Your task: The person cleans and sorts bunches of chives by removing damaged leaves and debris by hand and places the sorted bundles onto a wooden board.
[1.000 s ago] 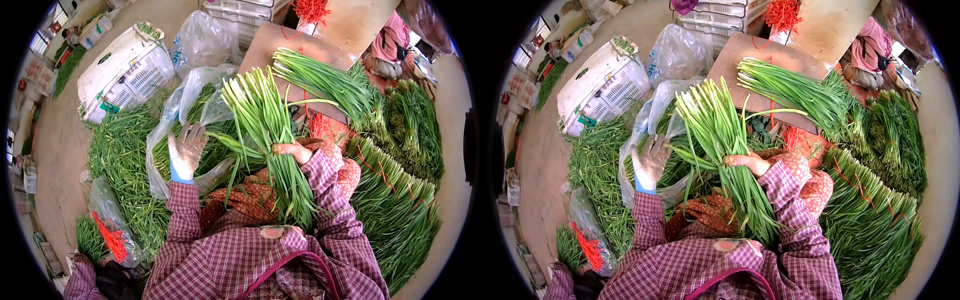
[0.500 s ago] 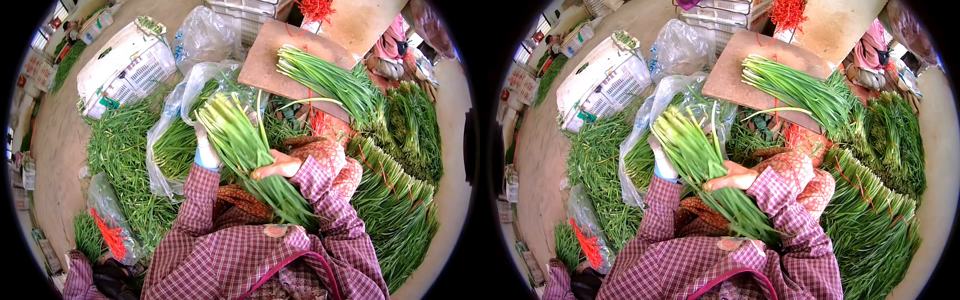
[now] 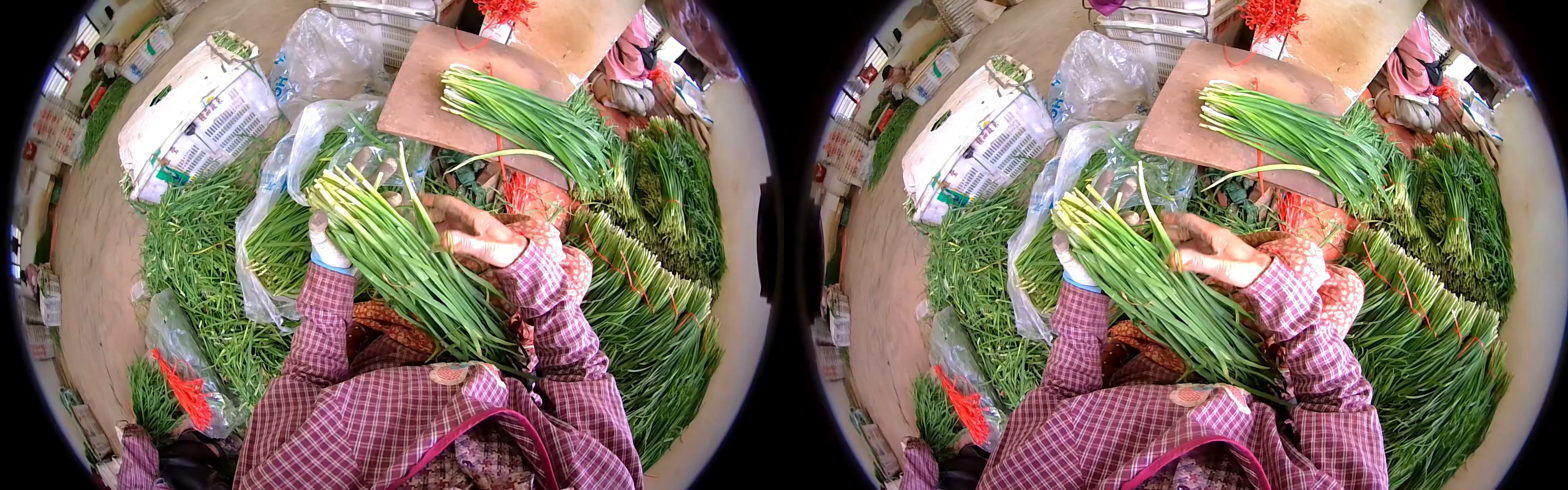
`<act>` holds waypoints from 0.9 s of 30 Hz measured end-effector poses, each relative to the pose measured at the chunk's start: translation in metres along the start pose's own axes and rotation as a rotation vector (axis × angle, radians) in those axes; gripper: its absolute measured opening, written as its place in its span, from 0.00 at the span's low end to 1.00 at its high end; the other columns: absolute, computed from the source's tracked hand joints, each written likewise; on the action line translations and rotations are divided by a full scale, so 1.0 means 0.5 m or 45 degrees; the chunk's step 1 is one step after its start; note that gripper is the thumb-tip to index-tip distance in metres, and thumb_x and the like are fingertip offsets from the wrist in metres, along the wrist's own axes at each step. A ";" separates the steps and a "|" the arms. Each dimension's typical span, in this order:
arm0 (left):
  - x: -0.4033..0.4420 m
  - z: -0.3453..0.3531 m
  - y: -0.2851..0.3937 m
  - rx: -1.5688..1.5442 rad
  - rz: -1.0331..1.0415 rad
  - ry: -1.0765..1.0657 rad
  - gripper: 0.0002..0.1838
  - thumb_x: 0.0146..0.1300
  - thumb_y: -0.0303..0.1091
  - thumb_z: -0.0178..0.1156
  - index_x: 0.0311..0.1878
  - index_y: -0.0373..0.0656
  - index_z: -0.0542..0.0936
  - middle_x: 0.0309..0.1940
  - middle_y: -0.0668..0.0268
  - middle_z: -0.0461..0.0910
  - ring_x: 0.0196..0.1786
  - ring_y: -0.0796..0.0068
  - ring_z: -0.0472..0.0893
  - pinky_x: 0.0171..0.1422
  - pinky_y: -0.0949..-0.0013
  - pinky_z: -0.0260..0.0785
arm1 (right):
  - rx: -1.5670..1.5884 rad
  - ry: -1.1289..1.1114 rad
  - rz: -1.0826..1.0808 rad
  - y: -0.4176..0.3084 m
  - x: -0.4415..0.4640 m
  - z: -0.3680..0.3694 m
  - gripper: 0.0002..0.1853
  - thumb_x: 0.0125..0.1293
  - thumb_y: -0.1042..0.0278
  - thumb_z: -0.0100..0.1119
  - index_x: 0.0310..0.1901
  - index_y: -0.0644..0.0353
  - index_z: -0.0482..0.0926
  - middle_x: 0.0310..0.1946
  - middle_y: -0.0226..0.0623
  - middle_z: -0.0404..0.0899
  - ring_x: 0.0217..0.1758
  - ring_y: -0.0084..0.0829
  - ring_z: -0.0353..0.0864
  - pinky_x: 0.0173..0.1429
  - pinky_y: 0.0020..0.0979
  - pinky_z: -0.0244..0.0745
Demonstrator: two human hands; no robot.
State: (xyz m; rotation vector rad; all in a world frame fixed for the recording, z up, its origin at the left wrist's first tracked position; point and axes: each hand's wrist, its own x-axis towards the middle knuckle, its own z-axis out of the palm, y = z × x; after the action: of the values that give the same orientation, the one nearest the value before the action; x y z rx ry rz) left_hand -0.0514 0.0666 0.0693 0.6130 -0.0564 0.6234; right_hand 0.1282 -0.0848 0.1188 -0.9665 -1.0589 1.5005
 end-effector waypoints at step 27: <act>0.012 -0.035 -0.014 -0.031 0.084 -0.230 0.43 0.57 0.57 0.62 0.70 0.43 0.63 0.43 0.66 0.76 0.46 0.63 0.76 0.63 0.50 0.63 | -0.817 0.766 -0.263 -0.069 0.017 -0.040 0.09 0.70 0.66 0.54 0.43 0.63 0.76 0.28 0.32 0.78 0.31 0.20 0.75 0.37 0.26 0.72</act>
State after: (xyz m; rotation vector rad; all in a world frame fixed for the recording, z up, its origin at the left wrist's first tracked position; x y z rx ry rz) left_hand -0.0448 0.0748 0.0528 0.6445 -0.2541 0.6292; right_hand 0.1553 -0.0705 0.1455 -1.5696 -1.1508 0.6143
